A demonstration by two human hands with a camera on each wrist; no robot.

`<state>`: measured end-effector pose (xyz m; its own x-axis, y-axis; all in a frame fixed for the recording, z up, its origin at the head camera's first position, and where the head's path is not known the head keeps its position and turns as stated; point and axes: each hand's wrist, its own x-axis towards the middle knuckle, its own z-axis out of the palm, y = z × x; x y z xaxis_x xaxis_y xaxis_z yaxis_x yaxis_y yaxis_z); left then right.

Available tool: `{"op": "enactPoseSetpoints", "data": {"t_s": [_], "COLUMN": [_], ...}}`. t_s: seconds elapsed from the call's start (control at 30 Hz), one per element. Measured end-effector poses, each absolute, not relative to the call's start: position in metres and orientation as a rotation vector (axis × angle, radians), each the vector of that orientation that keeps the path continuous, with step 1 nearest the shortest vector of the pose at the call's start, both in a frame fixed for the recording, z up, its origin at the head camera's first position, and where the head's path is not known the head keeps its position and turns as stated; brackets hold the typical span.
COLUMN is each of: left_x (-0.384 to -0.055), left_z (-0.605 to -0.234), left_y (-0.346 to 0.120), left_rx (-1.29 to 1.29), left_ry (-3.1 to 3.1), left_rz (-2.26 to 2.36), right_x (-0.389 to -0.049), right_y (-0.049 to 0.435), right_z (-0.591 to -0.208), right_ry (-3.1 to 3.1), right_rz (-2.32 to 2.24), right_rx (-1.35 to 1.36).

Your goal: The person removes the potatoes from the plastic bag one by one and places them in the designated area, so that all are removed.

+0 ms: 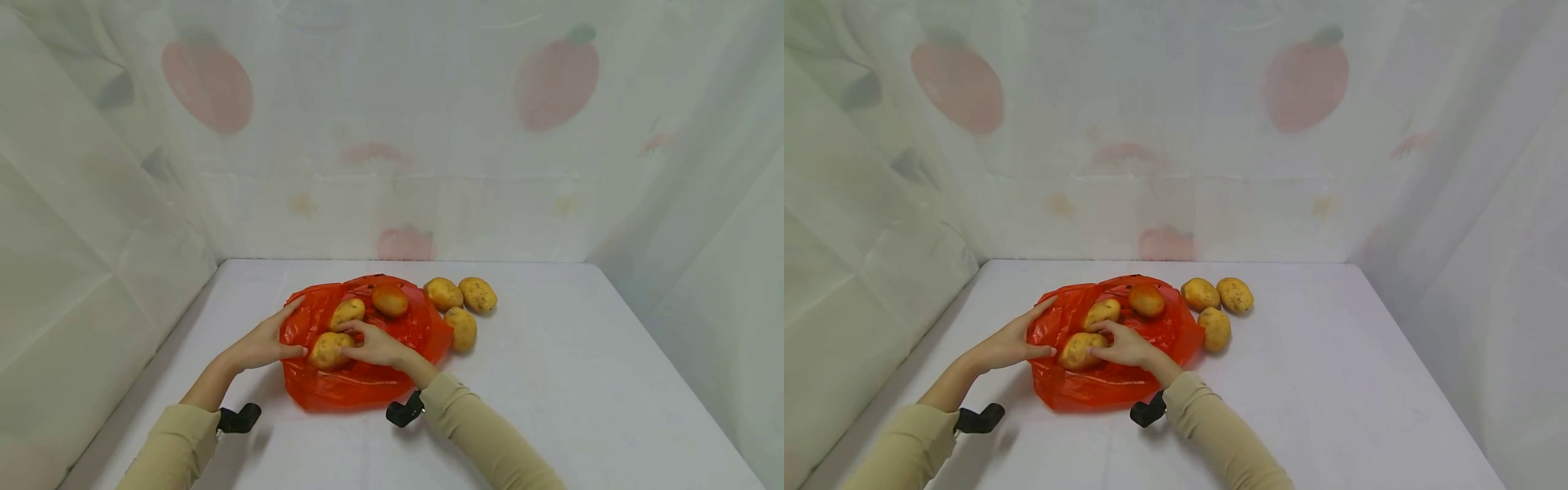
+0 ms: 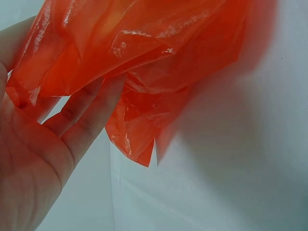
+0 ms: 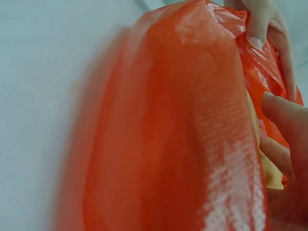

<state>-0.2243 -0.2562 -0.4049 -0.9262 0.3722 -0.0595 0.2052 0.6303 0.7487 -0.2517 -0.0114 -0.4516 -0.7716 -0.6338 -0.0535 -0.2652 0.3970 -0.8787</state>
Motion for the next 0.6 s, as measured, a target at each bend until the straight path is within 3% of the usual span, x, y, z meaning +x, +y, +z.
{"op": "enactPoseSetpoints", "data": {"t_s": [0.6], "left_x": [-0.2234], "left_z": [-0.4047], "left_y": [-0.2565], "left_rx": [0.471], "left_ry": [2.639], "left_rz": [1.174], "right_x": [-0.2525], "right_y": [-0.0209], "right_z": [-0.4490], "right_ry": [2.368], "right_rz": [-1.096], "right_rx": [-0.762]}}
